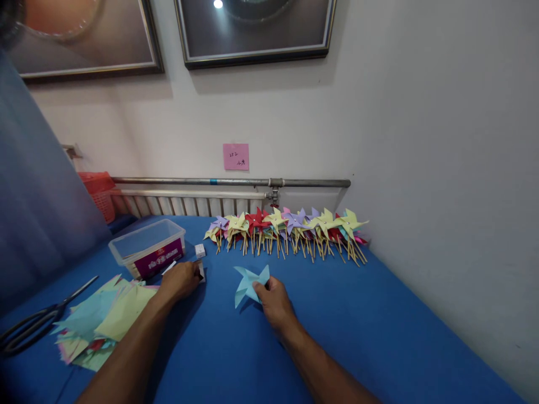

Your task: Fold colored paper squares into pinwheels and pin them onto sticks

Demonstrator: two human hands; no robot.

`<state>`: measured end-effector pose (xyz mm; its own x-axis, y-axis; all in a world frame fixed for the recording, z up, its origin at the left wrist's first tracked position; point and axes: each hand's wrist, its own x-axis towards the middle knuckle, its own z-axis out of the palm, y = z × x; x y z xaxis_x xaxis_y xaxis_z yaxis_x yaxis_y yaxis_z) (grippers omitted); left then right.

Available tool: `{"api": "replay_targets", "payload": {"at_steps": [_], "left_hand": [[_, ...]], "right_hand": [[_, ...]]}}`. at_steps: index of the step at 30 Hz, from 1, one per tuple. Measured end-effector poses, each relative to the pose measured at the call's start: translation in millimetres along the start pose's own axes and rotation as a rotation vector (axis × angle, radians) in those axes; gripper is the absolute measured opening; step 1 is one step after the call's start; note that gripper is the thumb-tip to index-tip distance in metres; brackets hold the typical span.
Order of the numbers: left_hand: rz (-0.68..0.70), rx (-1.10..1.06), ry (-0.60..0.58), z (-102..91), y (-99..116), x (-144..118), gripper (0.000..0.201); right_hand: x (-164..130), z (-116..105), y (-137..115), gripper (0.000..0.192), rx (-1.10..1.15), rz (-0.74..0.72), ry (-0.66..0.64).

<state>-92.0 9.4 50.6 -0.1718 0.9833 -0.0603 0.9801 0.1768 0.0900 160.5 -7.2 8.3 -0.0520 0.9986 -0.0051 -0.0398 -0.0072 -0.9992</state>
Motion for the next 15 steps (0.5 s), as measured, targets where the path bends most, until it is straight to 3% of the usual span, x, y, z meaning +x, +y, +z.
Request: {"api": "replay_targets", "payload": {"at_steps": [15], "left_hand": [[0.029,-0.039,0.096,0.3,4.5,-3.9,0.026]], "right_hand": [[0.6,-0.8,0.5,0.03,-0.002,-0.008,-0.027]]}}
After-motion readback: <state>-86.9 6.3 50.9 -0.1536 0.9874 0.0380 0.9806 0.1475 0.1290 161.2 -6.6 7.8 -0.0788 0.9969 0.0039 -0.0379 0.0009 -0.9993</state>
